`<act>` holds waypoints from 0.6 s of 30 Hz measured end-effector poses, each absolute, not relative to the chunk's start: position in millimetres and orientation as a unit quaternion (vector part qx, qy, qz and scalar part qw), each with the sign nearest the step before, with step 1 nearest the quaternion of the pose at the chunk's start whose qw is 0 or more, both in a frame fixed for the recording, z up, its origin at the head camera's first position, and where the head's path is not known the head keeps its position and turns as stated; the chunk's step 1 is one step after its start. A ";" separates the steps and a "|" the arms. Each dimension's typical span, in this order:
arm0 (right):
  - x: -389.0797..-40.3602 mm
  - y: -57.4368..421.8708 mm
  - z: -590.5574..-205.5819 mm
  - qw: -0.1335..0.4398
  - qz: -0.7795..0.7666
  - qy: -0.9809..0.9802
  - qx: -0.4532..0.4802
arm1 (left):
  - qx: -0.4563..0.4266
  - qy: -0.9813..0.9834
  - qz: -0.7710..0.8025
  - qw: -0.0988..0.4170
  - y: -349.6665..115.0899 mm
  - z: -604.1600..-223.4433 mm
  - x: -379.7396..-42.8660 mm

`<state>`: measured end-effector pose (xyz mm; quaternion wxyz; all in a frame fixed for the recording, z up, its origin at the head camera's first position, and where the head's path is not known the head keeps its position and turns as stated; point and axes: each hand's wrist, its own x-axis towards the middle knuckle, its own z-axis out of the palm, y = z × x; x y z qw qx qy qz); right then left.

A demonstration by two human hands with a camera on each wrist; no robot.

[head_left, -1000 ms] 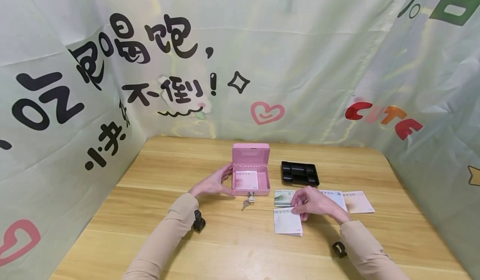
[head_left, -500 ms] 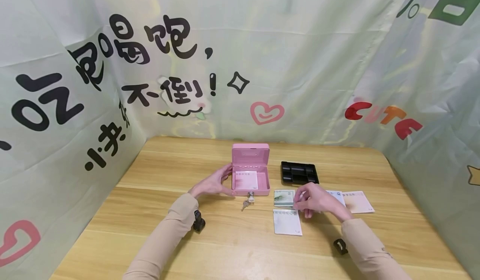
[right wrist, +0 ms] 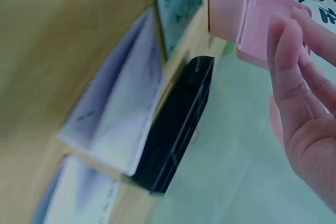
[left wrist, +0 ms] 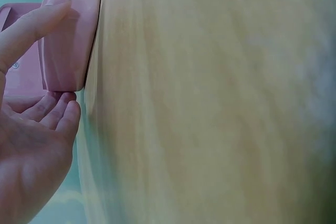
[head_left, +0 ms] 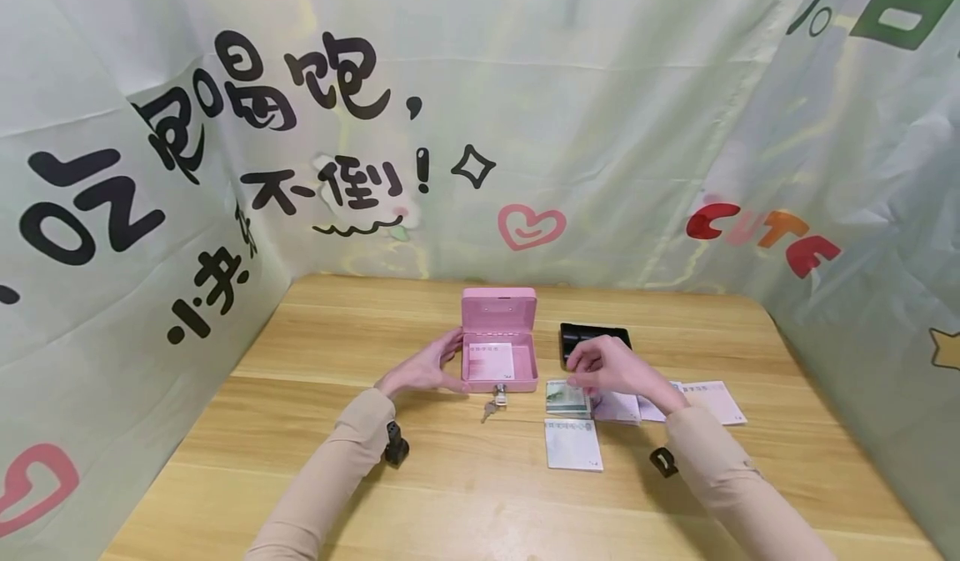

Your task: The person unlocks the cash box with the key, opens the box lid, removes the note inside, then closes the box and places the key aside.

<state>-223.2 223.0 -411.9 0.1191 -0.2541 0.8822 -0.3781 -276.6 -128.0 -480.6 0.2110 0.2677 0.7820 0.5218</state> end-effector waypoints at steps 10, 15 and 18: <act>-253.4 190.9 -404.2 0.107 -0.369 0.875 -0.295 | 0.282 0.773 0.529 0.208 -127.7 -483.8 -278.8; -265.4 173.1 -405.3 0.103 -0.371 0.871 -0.306 | 0.281 0.773 0.529 0.209 -127.7 -483.6 -278.2; -272.1 163.8 -408.4 0.107 -0.378 0.864 -0.315 | 0.281 0.772 0.530 0.208 -127.6 -483.7 -278.0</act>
